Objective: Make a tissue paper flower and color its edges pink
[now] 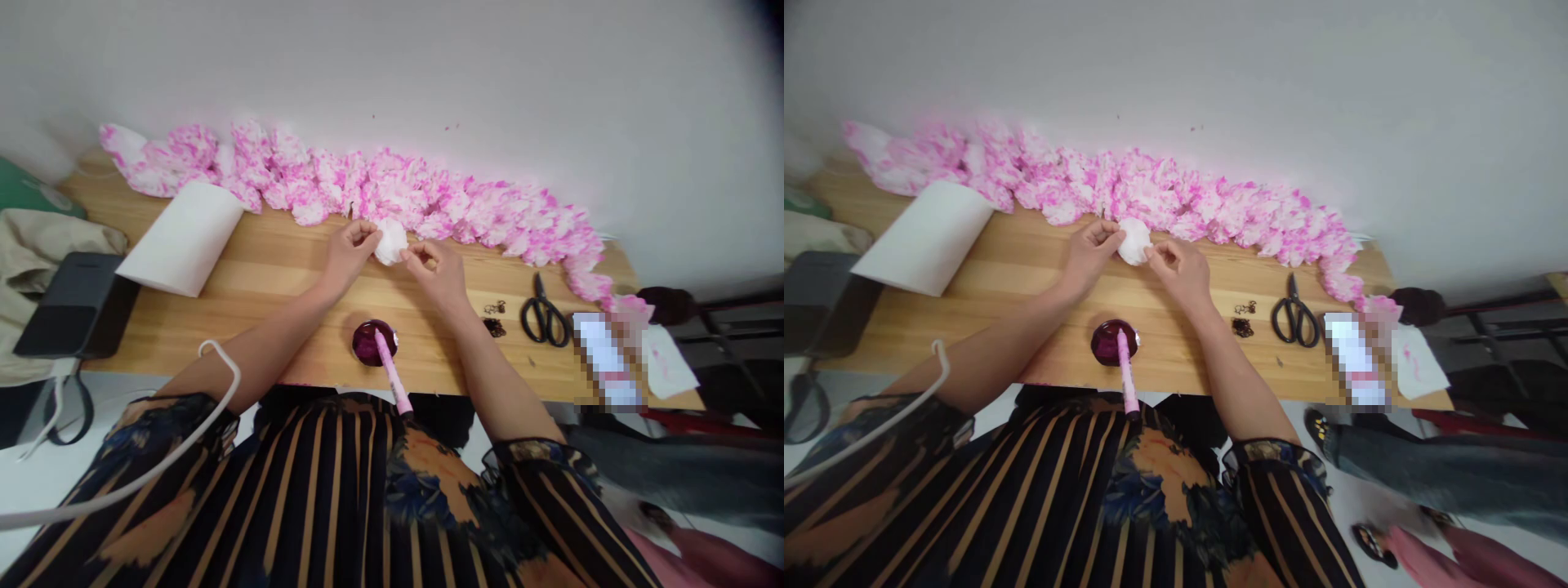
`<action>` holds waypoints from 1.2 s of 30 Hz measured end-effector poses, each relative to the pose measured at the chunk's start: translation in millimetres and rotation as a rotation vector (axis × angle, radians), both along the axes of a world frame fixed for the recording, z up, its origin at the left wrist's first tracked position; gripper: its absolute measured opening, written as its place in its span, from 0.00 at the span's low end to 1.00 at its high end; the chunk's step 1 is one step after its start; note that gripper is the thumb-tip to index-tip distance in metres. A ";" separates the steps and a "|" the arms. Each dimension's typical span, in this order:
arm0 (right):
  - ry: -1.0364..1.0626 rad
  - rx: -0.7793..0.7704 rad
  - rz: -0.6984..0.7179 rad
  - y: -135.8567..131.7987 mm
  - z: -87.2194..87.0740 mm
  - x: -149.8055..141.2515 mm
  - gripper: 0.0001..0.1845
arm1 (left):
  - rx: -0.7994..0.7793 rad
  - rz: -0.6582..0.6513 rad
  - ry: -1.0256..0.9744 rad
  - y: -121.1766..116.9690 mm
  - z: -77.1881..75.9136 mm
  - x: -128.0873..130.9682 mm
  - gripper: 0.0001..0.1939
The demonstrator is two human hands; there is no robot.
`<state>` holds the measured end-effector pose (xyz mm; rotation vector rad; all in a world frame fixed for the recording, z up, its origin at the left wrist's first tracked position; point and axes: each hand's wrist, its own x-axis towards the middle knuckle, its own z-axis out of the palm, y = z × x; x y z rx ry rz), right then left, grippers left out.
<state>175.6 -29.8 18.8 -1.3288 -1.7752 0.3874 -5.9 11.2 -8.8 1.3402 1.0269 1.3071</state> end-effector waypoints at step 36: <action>0.328 -0.213 0.065 2.3 -7.8 -6.7 0.08 | 0.149 -0.129 0.129 -1.9 -13.0 7.2 0.32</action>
